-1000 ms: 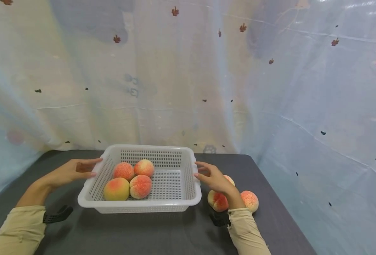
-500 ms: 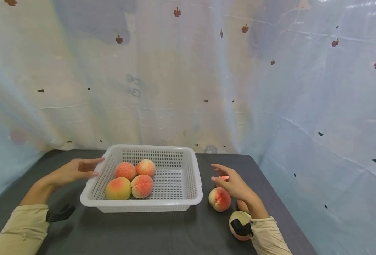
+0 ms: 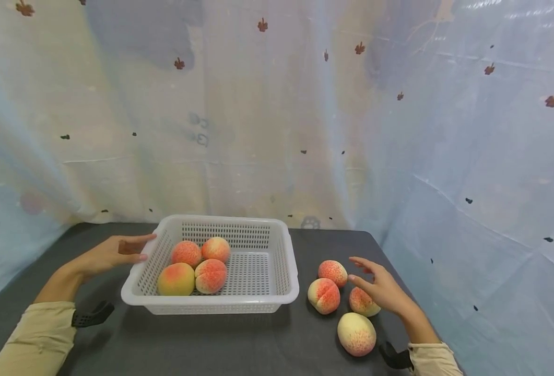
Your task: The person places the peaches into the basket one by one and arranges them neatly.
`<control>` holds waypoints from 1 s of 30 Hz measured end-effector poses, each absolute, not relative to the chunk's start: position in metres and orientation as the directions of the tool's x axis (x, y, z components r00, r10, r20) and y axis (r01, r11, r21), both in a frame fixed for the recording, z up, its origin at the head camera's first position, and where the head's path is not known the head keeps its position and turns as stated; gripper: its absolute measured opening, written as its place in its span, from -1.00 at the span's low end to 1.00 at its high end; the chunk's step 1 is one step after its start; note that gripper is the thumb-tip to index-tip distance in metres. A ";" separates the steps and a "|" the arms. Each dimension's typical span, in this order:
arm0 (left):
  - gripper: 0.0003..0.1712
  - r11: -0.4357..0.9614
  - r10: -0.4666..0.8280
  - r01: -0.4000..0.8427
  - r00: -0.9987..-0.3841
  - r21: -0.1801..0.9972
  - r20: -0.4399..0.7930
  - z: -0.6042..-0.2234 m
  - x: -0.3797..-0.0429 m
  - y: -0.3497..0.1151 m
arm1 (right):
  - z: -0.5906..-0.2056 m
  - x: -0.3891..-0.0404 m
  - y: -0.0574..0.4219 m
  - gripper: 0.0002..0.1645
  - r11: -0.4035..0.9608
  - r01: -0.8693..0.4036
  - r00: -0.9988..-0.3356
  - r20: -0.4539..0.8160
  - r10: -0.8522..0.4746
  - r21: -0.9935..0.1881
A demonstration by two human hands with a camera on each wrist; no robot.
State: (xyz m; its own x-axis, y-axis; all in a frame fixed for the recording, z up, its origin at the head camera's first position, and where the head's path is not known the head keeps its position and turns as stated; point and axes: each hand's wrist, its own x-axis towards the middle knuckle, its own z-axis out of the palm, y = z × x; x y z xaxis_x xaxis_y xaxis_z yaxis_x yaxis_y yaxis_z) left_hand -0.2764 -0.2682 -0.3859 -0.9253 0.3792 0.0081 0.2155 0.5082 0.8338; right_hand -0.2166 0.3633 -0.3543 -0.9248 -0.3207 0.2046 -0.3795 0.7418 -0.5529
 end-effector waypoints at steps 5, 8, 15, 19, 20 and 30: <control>-0.12 0.492 0.391 0.207 -0.921 0.845 -0.002 -0.386 -0.275 -0.270 | -0.371 -0.215 0.385 -0.37 0.747 -0.392 -0.919 0.202 -0.337 -0.536; -0.12 0.483 0.395 0.206 -0.919 0.851 -0.002 -0.386 -0.275 -0.271 | -0.381 -0.212 0.396 -0.36 0.746 -0.385 -0.922 0.187 -0.339 -0.543; -0.14 0.453 0.408 0.226 -0.913 0.862 0.025 -0.388 -0.277 -0.270 | -0.394 -0.212 0.414 -0.39 0.738 -0.402 -0.915 0.233 -0.328 -0.542; -0.14 0.457 0.403 0.223 -0.915 0.861 0.023 -0.391 -0.278 -0.269 | -0.401 -0.211 0.422 -0.45 0.719 -0.419 -0.908 0.251 -0.336 -0.554; -0.14 0.458 0.402 0.222 -0.915 0.861 0.022 -0.392 -0.278 -0.269 | -0.403 -0.211 0.423 -0.47 0.707 -0.425 -0.905 0.249 -0.345 -0.566; -0.13 0.455 0.401 0.212 -0.916 0.865 0.014 -0.392 -0.279 -0.269 | -0.415 -0.217 0.431 -0.33 0.530 -0.477 -0.856 0.233 -0.462 -0.701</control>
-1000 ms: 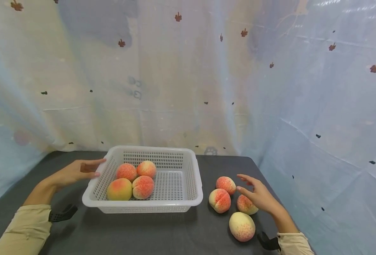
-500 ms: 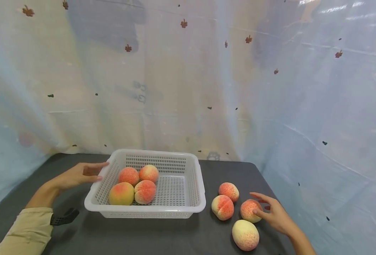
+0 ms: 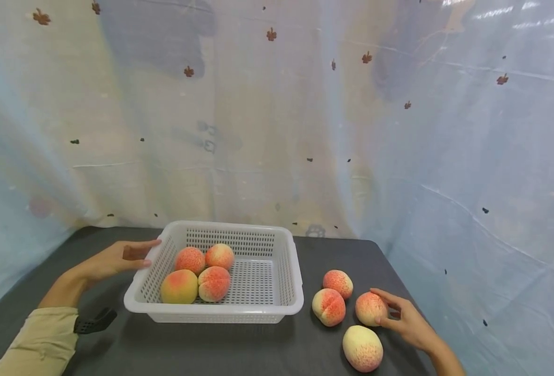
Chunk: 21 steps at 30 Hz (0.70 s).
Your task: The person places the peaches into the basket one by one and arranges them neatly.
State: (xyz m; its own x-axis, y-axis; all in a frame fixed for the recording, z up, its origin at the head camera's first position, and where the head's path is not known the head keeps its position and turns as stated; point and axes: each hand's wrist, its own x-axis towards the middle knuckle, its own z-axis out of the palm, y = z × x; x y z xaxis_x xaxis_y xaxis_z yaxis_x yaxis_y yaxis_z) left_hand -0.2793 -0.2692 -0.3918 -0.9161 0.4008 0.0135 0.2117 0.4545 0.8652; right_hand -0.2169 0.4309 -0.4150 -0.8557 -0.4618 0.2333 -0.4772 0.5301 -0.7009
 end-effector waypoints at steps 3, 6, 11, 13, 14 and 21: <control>-0.13 0.446 0.411 0.213 -0.911 0.869 0.012 -0.394 -0.280 -0.270 | -0.419 -0.218 0.433 -0.22 0.478 -0.469 -0.843 0.216 -0.492 -0.743; -0.13 0.442 0.416 0.213 -0.909 0.871 0.011 -0.395 -0.280 -0.270 | -0.424 -0.219 0.435 -0.21 0.456 -0.462 -0.845 0.222 -0.486 -0.761; -0.12 0.465 0.399 0.199 -0.917 0.863 -0.003 -0.394 -0.280 -0.270 | -0.429 -0.226 0.434 -0.39 0.491 -0.505 -0.851 0.315 -0.419 -0.710; -0.12 0.474 0.391 0.195 -0.920 0.859 -0.006 -0.393 -0.279 -0.272 | -0.428 -0.228 0.433 -0.45 0.509 -0.508 -0.854 0.332 -0.400 -0.694; -0.12 0.482 0.386 0.195 -0.922 0.854 -0.008 -0.392 -0.279 -0.272 | -0.427 -0.228 0.432 -0.47 0.515 -0.508 -0.856 0.334 -0.395 -0.691; -0.14 0.493 0.391 0.204 -0.920 0.846 -0.007 -0.392 -0.281 -0.272 | -0.418 -0.225 0.435 -0.40 0.574 -0.393 -0.906 0.195 -0.376 -0.718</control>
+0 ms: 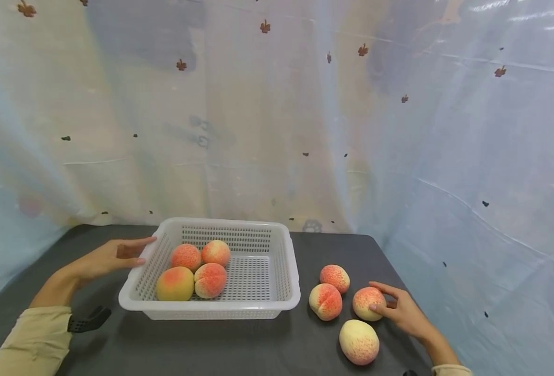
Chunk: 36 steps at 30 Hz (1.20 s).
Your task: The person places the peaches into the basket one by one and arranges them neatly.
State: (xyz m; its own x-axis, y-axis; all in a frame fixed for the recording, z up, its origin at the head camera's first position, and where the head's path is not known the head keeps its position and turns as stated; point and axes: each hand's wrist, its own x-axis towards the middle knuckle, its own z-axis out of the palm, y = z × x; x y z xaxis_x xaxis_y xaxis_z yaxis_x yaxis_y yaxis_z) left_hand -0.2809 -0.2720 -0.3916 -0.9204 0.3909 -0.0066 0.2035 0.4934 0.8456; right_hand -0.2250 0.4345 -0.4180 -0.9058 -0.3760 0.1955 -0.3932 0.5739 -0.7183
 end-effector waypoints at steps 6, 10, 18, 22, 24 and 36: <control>-0.14 0.486 0.396 0.211 -0.918 0.848 0.002 -0.391 -0.279 -0.271 | -0.410 -0.228 0.435 -0.31 0.584 -0.280 -0.921 0.041 -0.388 -0.761; -0.13 0.487 0.386 0.199 -0.922 0.850 -0.006 -0.392 -0.279 -0.270 | -0.406 -0.228 0.435 -0.33 0.565 -0.266 -0.930 0.055 -0.362 -0.781; -0.13 0.487 0.381 0.192 -0.924 0.852 -0.010 -0.392 -0.278 -0.272 | -0.390 -0.225 0.426 -0.35 0.624 -0.305 -0.948 0.168 -0.270 -0.719; -0.13 0.488 0.391 0.201 -0.920 0.850 -0.007 -0.391 -0.279 -0.270 | -0.379 -0.224 0.417 -0.37 0.652 -0.362 -0.932 0.247 -0.266 -0.666; -0.13 0.487 0.393 0.199 -0.919 0.851 -0.010 -0.392 -0.280 -0.269 | -0.374 -0.222 0.412 -0.37 0.646 -0.387 -0.922 0.273 -0.274 -0.658; -0.13 0.507 0.390 0.199 -0.921 0.839 -0.017 -0.392 -0.285 -0.272 | -0.344 -0.226 0.362 -0.38 0.505 -0.535 -0.841 0.371 -0.394 -0.677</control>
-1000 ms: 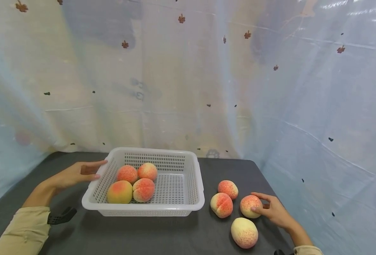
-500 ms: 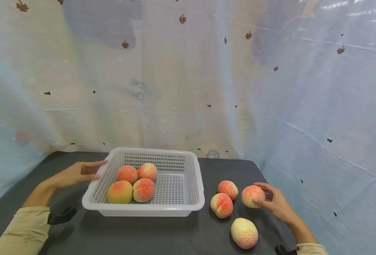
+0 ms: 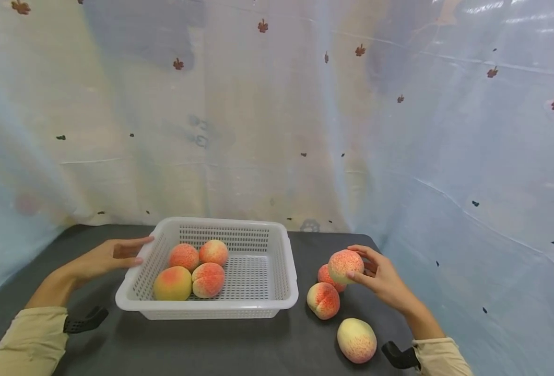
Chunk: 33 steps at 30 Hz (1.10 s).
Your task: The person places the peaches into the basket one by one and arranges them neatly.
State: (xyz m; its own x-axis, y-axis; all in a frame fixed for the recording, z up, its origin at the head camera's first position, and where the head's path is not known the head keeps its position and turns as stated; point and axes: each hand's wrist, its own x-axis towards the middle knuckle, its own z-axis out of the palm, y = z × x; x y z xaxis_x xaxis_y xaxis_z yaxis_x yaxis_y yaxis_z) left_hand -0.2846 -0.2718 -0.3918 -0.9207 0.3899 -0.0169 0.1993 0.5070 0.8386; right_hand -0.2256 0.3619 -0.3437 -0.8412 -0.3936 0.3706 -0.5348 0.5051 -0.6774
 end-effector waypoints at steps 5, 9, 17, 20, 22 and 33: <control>-0.13 0.494 0.396 0.203 -0.918 0.845 -0.011 -0.390 -0.282 -0.272 | -0.337 -0.232 0.346 -0.36 0.462 -0.574 -0.813 0.407 -0.415 -0.676; -0.13 0.499 0.397 0.200 -0.918 0.843 -0.017 -0.390 -0.281 -0.271 | -0.333 -0.236 0.336 -0.34 0.447 -0.562 -0.821 0.403 -0.405 -0.696; -0.13 0.500 0.393 0.201 -0.919 0.843 -0.014 -0.391 -0.282 -0.270 | -0.324 -0.241 0.316 -0.33 0.412 -0.548 -0.827 0.398 -0.397 -0.727; -0.13 0.500 0.391 0.198 -0.920 0.843 -0.016 -0.392 -0.281 -0.270 | -0.323 -0.243 0.309 -0.33 0.396 -0.546 -0.824 0.390 -0.411 -0.738; -0.13 0.499 0.392 0.195 -0.920 0.844 -0.019 -0.392 -0.281 -0.271 | -0.323 -0.245 0.305 -0.31 0.383 -0.544 -0.823 0.384 -0.418 -0.747; -0.12 0.491 0.414 0.213 -0.910 0.845 -0.011 -0.389 -0.282 -0.271 | -0.322 -0.253 0.281 -0.24 0.378 -0.535 -0.819 0.353 -0.453 -0.755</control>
State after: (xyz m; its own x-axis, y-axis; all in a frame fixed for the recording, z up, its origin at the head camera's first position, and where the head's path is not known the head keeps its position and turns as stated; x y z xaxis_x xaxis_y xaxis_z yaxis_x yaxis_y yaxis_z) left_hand -0.2820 -0.2708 -0.3885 -0.9104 0.4137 -0.0112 0.2125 0.4906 0.8451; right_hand -0.2532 0.2809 -0.3224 -0.8188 -0.4526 0.3533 -0.5351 0.3783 -0.7554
